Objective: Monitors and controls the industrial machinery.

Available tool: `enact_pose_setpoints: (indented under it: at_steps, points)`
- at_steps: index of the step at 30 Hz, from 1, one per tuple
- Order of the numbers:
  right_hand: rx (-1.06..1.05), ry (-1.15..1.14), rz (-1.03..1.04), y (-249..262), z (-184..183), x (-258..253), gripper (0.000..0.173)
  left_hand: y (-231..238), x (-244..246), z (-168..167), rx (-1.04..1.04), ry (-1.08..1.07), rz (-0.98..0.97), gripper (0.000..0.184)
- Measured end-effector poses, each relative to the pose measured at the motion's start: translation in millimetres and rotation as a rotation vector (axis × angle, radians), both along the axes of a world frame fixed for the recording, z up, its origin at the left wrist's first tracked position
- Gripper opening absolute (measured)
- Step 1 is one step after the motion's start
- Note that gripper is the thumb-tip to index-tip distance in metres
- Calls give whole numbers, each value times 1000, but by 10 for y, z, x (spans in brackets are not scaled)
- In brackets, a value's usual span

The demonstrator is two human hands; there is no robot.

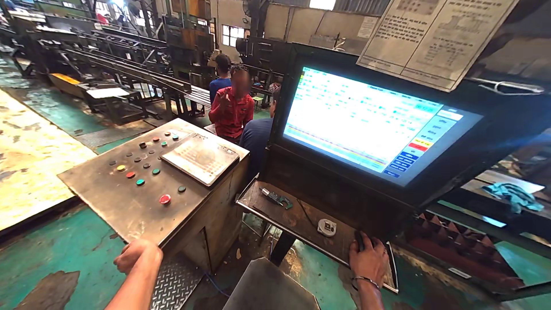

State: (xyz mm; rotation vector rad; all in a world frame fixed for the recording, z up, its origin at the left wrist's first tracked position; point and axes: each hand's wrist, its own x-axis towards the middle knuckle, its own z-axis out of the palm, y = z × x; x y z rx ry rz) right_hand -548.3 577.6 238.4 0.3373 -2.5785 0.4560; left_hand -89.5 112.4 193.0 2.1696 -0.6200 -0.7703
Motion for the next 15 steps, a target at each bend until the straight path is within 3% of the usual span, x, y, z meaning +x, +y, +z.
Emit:
enact_pose_setpoints:
  at_steps: [15]
  points:
    - [-19, -33, 3, -12, 55, 46, 42, -4, -25, 23, 29, -15, -6, 40]
